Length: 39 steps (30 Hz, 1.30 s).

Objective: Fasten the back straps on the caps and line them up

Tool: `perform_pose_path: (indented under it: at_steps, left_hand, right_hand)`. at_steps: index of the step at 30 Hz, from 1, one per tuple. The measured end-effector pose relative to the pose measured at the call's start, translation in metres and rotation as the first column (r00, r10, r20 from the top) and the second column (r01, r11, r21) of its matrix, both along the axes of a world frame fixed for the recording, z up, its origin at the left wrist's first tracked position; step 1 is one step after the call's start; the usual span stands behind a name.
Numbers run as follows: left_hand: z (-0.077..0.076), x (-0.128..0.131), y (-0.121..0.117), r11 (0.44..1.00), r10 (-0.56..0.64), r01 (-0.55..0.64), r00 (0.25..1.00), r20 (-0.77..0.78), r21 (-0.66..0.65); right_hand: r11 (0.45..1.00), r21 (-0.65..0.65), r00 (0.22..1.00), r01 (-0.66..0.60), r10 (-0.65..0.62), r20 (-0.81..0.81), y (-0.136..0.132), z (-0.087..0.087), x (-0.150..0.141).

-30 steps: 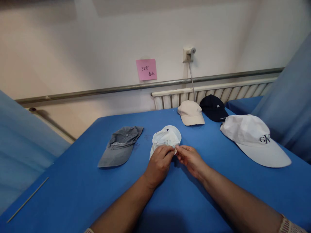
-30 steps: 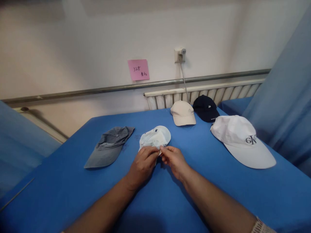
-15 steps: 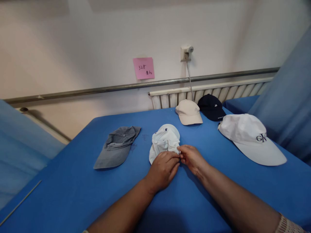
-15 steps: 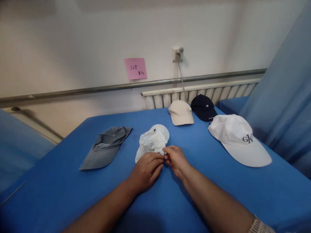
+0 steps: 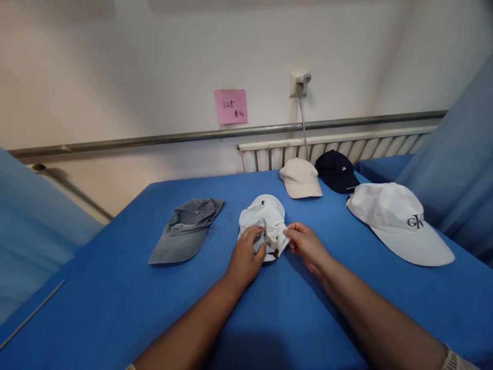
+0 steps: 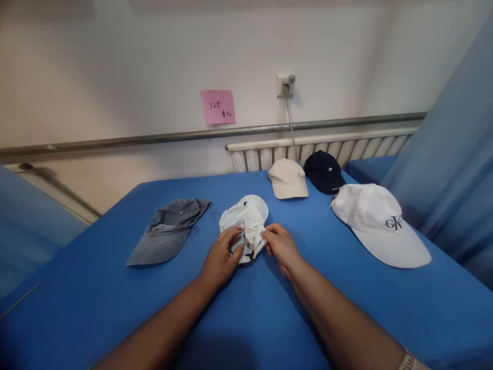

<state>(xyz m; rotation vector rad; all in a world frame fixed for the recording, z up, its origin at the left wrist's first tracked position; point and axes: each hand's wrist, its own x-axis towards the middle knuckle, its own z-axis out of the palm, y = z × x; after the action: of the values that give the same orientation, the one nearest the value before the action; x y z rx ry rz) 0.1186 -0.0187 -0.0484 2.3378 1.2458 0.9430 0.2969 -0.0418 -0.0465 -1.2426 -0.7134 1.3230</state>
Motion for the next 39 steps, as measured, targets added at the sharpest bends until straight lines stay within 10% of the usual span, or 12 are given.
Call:
perform_pose_path:
  at_steps: [10, 16, 26, 39]
  left_hand:
    - [0.017, -0.017, 0.014, 0.965, 0.221, -0.207, 0.972, -0.076, 0.161]
    - [0.013, 0.005, -0.009, 0.98, 0.02, -0.009, 0.998, 0.056, -0.196]
    - [0.008, 0.016, -0.01, 0.928, 0.041, 0.039, 0.978, 0.204, -0.371]
    - [0.015, 0.013, -0.014, 0.991, -0.036, 0.047, 0.995, 0.092, -0.123]
  right_hand:
    - [0.997, 0.037, 0.986, 0.066, -0.071, 0.153, 0.011, -0.014, -0.001]
    - [0.994, 0.104, 0.994, 0.033, -0.044, 0.102, 0.007, -0.017, -0.012]
    - [0.993, 0.116, 0.999, 0.024, -0.028, 0.03, 0.004, -0.013, -0.017]
    - [0.995, 0.095, 0.999, 0.035, -0.033, -0.021, 0.003, -0.013, -0.015]
